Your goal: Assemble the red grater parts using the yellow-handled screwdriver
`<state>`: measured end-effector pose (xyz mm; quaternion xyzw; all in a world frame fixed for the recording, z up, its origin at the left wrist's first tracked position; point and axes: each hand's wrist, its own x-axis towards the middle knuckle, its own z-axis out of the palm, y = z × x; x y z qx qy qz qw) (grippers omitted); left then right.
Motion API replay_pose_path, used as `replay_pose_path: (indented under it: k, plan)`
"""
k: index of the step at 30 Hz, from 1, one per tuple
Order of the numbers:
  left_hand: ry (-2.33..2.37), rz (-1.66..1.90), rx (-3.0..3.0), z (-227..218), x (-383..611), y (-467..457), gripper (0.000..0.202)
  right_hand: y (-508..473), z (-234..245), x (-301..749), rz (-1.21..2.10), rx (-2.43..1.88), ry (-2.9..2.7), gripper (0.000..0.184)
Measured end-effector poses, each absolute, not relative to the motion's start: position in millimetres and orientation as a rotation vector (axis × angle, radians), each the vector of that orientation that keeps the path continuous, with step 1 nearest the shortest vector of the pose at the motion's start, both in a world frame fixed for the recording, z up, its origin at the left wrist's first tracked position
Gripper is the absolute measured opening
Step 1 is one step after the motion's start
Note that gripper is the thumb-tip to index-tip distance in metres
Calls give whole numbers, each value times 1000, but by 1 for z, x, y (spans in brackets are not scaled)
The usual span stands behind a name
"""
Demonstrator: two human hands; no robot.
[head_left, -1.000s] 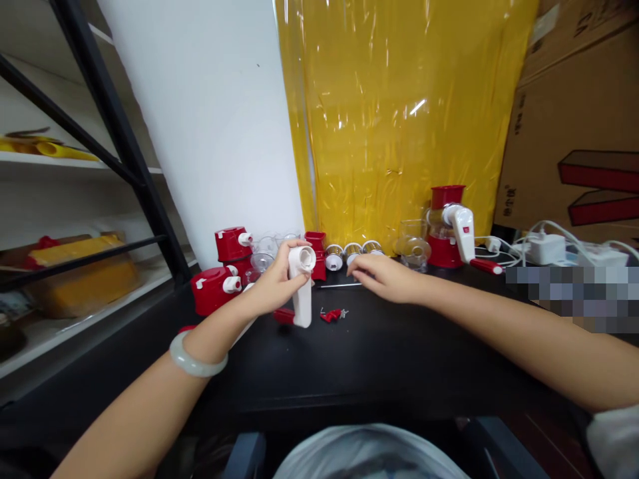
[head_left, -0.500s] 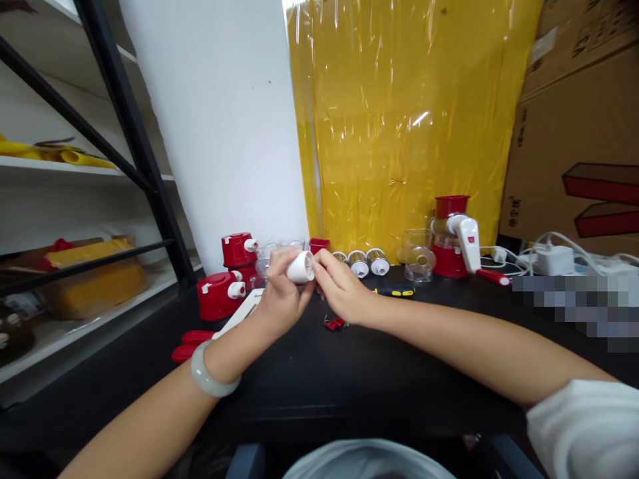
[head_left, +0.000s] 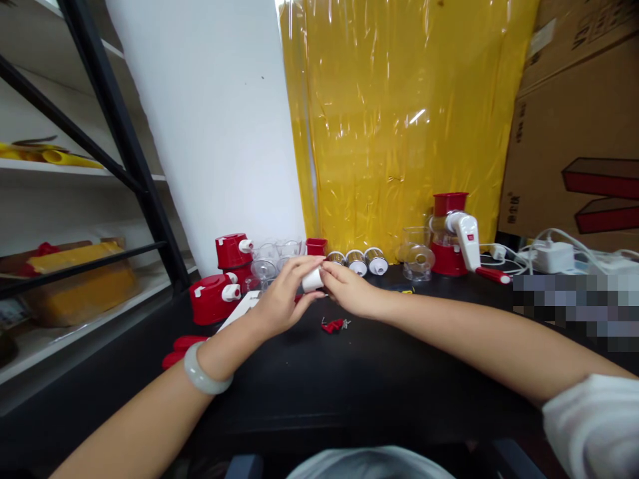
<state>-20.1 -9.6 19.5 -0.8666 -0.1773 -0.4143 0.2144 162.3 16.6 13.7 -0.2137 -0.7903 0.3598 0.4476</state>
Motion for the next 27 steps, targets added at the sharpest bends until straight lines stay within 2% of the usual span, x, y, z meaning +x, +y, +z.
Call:
replay_pose_path:
  k: [4, 13, 27]
  plan:
    - [-443, -1239, -2420, 24, -21, -8, 63, 20, 12, 164, 964, -464, -1916, 29]
    - [-365, -1257, -2458, 31, -25, -4, 63, 21, -2, 161, 1102, -400, -1780, 34]
    - [-291, -1221, -2419, 47, -26, -9, 63, 14, 7, 160, 1245, -289, -1680, 41]
